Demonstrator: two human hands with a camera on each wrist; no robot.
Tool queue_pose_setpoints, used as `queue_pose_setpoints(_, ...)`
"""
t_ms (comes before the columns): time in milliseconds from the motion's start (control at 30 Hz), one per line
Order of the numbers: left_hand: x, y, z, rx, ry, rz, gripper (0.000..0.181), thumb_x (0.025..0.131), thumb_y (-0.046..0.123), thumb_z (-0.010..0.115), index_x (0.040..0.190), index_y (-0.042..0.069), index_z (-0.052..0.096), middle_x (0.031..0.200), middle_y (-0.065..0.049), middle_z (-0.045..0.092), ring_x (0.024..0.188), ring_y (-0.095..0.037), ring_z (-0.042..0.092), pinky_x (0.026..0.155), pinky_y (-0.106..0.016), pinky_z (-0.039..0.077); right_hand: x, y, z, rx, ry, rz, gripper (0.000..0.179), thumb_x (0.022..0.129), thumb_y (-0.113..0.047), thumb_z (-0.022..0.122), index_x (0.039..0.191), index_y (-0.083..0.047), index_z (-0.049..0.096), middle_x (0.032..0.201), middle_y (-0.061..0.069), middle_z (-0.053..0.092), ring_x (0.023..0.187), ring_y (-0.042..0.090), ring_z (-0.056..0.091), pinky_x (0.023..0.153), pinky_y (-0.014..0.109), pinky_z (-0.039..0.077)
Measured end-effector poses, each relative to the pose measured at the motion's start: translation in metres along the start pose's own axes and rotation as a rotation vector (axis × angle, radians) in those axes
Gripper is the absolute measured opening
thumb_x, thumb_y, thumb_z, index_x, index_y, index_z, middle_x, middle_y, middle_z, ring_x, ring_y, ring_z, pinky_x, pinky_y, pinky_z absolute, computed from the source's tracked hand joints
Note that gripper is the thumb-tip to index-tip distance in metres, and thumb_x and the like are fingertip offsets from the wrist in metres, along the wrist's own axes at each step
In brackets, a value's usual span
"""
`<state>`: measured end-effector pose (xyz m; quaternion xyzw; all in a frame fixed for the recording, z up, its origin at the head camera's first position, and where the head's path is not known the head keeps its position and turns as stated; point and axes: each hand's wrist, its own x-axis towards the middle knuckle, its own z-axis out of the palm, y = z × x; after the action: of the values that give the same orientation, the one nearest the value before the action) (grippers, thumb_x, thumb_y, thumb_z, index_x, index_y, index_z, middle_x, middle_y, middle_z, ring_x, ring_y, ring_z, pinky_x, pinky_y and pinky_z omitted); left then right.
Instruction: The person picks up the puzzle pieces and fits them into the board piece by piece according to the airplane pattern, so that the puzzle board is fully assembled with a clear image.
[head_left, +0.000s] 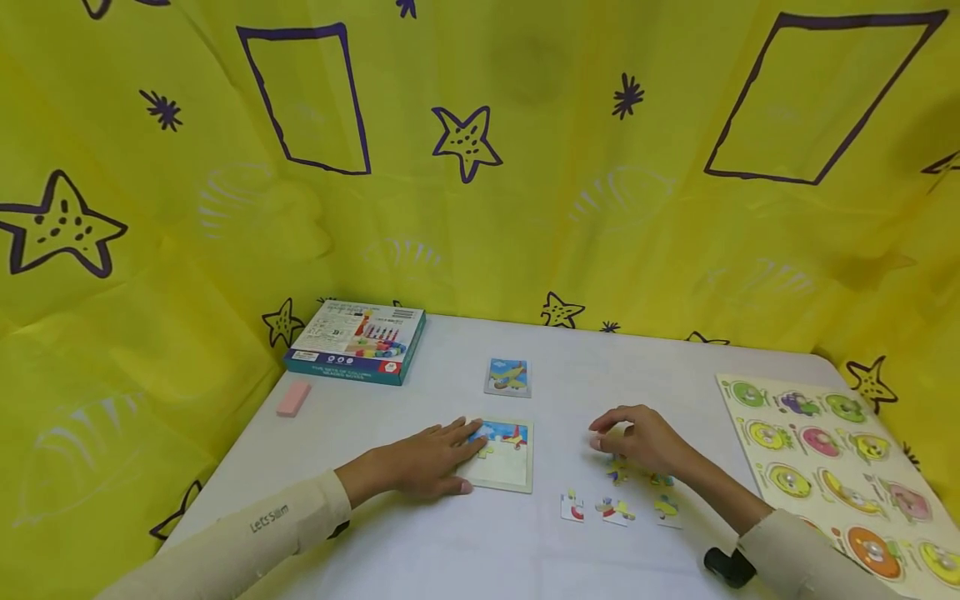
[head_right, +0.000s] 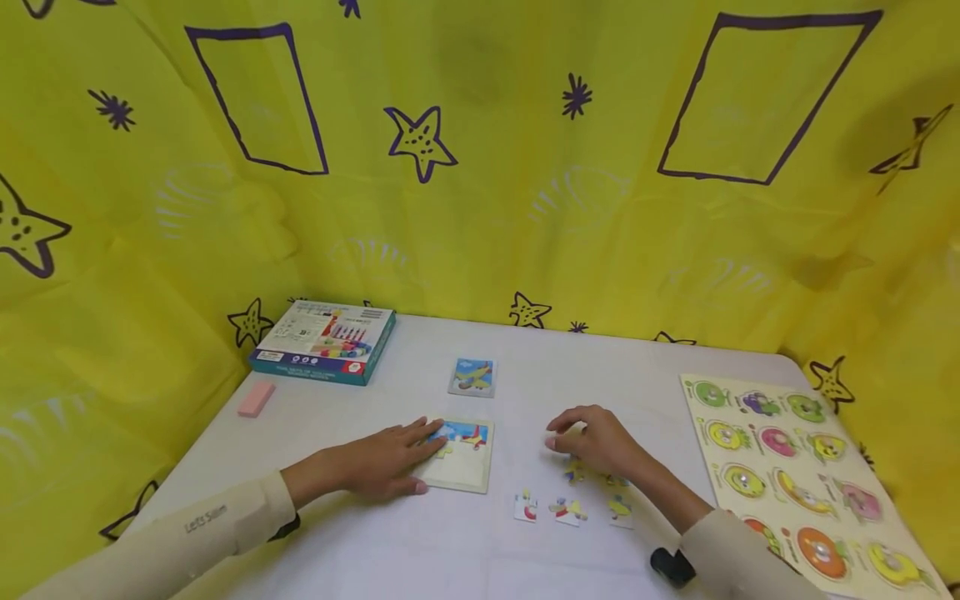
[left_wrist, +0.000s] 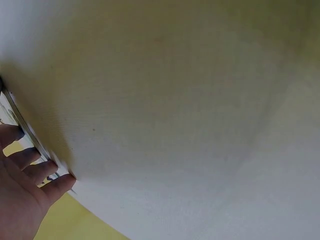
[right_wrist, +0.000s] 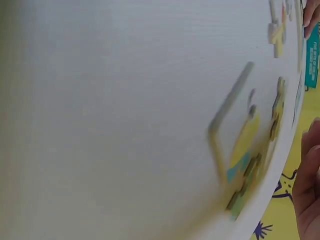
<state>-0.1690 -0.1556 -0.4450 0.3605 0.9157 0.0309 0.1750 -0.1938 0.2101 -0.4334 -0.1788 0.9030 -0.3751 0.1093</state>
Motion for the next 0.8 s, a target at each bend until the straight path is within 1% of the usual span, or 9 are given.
queue_pose_setpoints(67, 0.000, 0.001, 0.000, 0.001, 0.003, 0.002, 0.073, 0.101, 0.053, 0.050, 0.161, 0.019, 0.025, 0.170, -0.006, 0.014, 0.155, -0.032, 0.017, 0.122, -0.052, 0.027, -0.007, 0.004, -0.002, -0.032, 0.015, 0.024, 0.027, 0.086, -0.028, 0.080, 0.106, -0.010, 0.076, 0.107, 0.007, 0.070, 0.067, 0.017, 0.056, 0.060, 0.025, 0.046)
queue_pose_setpoints(167, -0.001, 0.002, -0.001, 0.002, 0.007, 0.000, 0.073, 0.101, 0.053, 0.051, 0.161, 0.019, 0.026, 0.169, -0.006, 0.015, 0.155, -0.033, 0.018, 0.122, -0.051, 0.027, -0.017, 0.008, -0.002, -0.091, 0.037, 0.045, 0.032, 0.081, -0.031, 0.084, 0.105, -0.012, 0.075, 0.107, 0.006, 0.070, 0.082, 0.020, 0.058, 0.069, 0.028, 0.047)
queue_pose_setpoints(267, -0.001, 0.002, -0.001, -0.005, 0.009, -0.005, 0.073, 0.101, 0.053, 0.051, 0.161, 0.019, 0.026, 0.169, -0.007, 0.016, 0.155, -0.033, 0.019, 0.122, -0.050, 0.027, -0.023, 0.010, -0.002, -0.138, 0.056, 0.060, 0.037, 0.077, -0.033, 0.087, 0.104, -0.012, 0.075, 0.107, 0.005, 0.070, 0.099, 0.026, 0.060, 0.081, 0.038, 0.048)
queue_pose_setpoints(333, -0.002, 0.003, -0.002, -0.006, 0.010, -0.007, 0.073, 0.101, 0.053, 0.052, 0.160, 0.019, 0.027, 0.169, -0.006, 0.016, 0.155, -0.032, 0.019, 0.122, -0.050, 0.027, -0.026, 0.011, -0.001, -0.159, 0.062, 0.066, 0.040, 0.075, -0.035, 0.088, 0.104, -0.011, 0.074, 0.106, 0.005, 0.070, 0.106, 0.030, 0.060, 0.088, 0.045, 0.048)
queue_pose_setpoints(433, -0.002, 0.003, -0.002, 0.000, 0.010, -0.008, 0.073, 0.101, 0.053, 0.052, 0.160, 0.019, 0.026, 0.169, -0.006, 0.016, 0.155, -0.033, 0.019, 0.122, -0.050, 0.027, -0.029, 0.014, 0.002, -0.170, 0.061, 0.090, 0.042, 0.074, -0.036, 0.089, 0.105, -0.012, 0.072, 0.106, 0.004, 0.068, 0.108, 0.031, 0.060, 0.094, 0.053, 0.047)
queue_pose_setpoints(500, -0.003, 0.004, -0.002, 0.006, 0.012, -0.006, 0.073, 0.101, 0.052, 0.052, 0.160, 0.018, 0.027, 0.169, -0.007, 0.017, 0.155, -0.033, 0.020, 0.122, -0.050, 0.027, -0.031, 0.015, 0.004, -0.175, 0.059, 0.093, 0.044, 0.074, -0.036, 0.089, 0.105, -0.011, 0.072, 0.106, 0.005, 0.068, 0.108, 0.031, 0.061, 0.095, 0.055, 0.047)
queue_pose_setpoints(633, -0.003, 0.004, -0.002, 0.020, 0.017, -0.005, 0.073, 0.101, 0.052, 0.052, 0.160, 0.018, 0.027, 0.169, -0.007, 0.018, 0.154, -0.033, 0.021, 0.123, -0.048, 0.027, -0.034, 0.014, 0.007, -0.182, 0.075, 0.096, 0.044, 0.074, -0.034, 0.089, 0.107, -0.012, 0.071, 0.106, 0.005, 0.067, 0.107, 0.031, 0.061, 0.095, 0.055, 0.047)
queue_pose_setpoints(800, -0.002, 0.004, -0.001, 0.020, 0.017, -0.008, 0.073, 0.101, 0.053, 0.052, 0.160, 0.019, 0.027, 0.169, -0.006, 0.018, 0.155, -0.033, 0.020, 0.123, -0.048, 0.026, -0.037, 0.012, 0.008, -0.196, 0.094, 0.068, 0.046, 0.075, -0.032, 0.089, 0.110, -0.009, 0.072, 0.106, 0.007, 0.067, 0.108, 0.035, 0.062, 0.095, 0.057, 0.047)
